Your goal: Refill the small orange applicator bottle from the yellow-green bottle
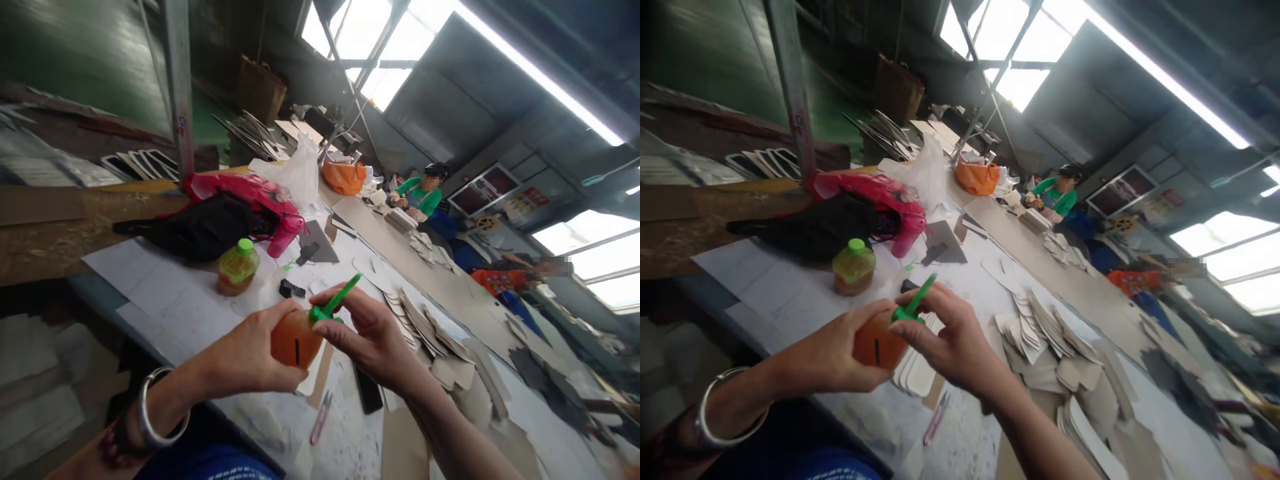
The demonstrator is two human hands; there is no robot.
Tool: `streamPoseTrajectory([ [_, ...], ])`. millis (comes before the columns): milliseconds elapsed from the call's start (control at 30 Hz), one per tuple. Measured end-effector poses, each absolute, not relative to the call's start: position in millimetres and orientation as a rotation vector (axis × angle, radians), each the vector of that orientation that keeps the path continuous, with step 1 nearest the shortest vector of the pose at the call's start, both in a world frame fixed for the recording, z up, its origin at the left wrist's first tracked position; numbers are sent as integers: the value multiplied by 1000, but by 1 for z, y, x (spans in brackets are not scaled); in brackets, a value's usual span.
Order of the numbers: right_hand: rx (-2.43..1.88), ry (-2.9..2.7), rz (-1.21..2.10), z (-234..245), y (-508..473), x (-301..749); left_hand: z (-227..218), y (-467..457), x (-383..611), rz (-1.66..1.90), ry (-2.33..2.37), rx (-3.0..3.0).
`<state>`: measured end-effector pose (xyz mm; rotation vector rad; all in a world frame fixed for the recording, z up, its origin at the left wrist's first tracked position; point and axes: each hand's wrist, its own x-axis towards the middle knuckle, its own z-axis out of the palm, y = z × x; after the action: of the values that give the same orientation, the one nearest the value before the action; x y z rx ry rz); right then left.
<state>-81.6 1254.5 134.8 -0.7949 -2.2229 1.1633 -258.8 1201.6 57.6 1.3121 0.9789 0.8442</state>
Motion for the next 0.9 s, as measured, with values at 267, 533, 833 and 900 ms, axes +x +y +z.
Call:
streamPoseTrajectory([
  [267,-282,-2259,1718,157,1269,-15,61,1182,-185,690,340,903],
  [533,-307,-2312,1592,162,1262,29,71,1166,-129,983,739,1007],
  [833,-1144,-2297,1062,46,1289,90,52,1118,-110,1160,1748,926],
  [900,-1545,-2241,830,-14,1286,124,42,1103,-113,1075,1841,946],
])
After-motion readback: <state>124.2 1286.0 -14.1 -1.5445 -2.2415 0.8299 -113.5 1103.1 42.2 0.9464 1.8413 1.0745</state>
